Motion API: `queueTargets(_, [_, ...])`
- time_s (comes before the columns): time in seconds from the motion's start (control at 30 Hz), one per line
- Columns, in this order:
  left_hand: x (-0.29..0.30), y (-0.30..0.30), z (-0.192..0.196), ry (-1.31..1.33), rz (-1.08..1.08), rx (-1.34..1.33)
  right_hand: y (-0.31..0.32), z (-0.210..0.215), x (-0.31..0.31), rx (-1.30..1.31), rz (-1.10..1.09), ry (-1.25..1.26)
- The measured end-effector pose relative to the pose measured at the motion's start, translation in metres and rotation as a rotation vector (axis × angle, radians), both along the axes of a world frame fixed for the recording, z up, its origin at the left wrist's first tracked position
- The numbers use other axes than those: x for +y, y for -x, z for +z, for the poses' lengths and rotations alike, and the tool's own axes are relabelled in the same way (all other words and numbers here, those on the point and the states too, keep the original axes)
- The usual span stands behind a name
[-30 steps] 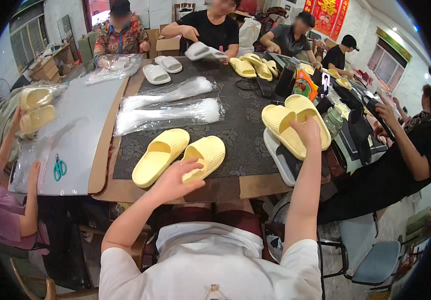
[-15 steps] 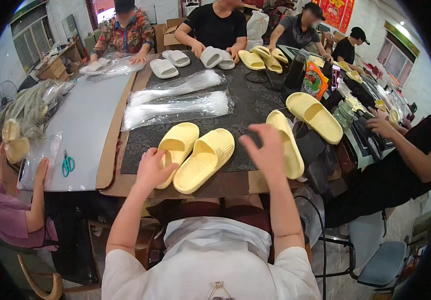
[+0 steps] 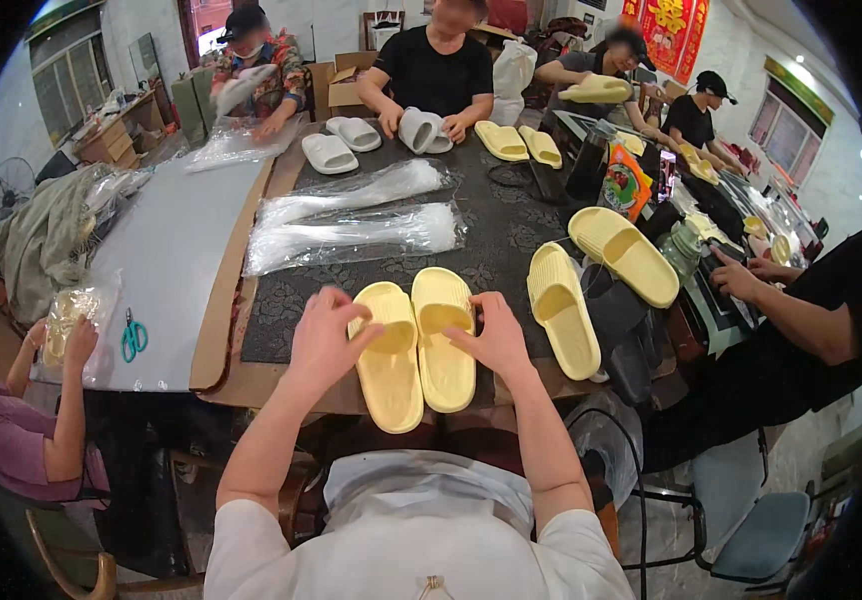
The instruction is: The person secures pairs of slide sandals together by inserting and fastening plastic ties through them by hand.
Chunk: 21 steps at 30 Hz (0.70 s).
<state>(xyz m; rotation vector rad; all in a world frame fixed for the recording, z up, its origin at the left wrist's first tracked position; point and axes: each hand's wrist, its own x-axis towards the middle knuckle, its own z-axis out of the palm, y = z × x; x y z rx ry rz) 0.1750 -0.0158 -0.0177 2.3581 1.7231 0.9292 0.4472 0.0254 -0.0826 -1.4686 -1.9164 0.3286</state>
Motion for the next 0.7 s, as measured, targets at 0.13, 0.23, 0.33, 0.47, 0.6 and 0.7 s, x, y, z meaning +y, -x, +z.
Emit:
queueTargets(0.13, [0.065,-0.018,-0.008,-0.002,-0.001,0.019,0.006,-0.012,0.0,0.031,-0.025,-0.075])
queueTargets(0.23, [0.107,-0.031,-0.026,0.049,-0.12,0.106,0.013,-0.015,-0.005,0.061,-0.029,-0.06])
queueTargets(0.33, [0.13,-0.046,-0.038,0.153,-0.261,0.29,0.014,-0.017,-0.005,0.069,-0.005,-0.153])
queueTargets(0.47, [0.129,-0.054,-0.054,0.225,-0.103,0.149,0.006,-0.009,-0.013,0.195,-0.009,0.047])
queueTargets(0.6, [0.136,-0.042,-0.072,0.059,0.228,-0.337,0.001,0.002,-0.002,0.259,0.047,0.062])
queueTargets(0.7, [0.145,-0.033,-0.084,-0.01,0.267,-0.483,0.007,0.013,0.023,0.298,-0.018,-0.055])
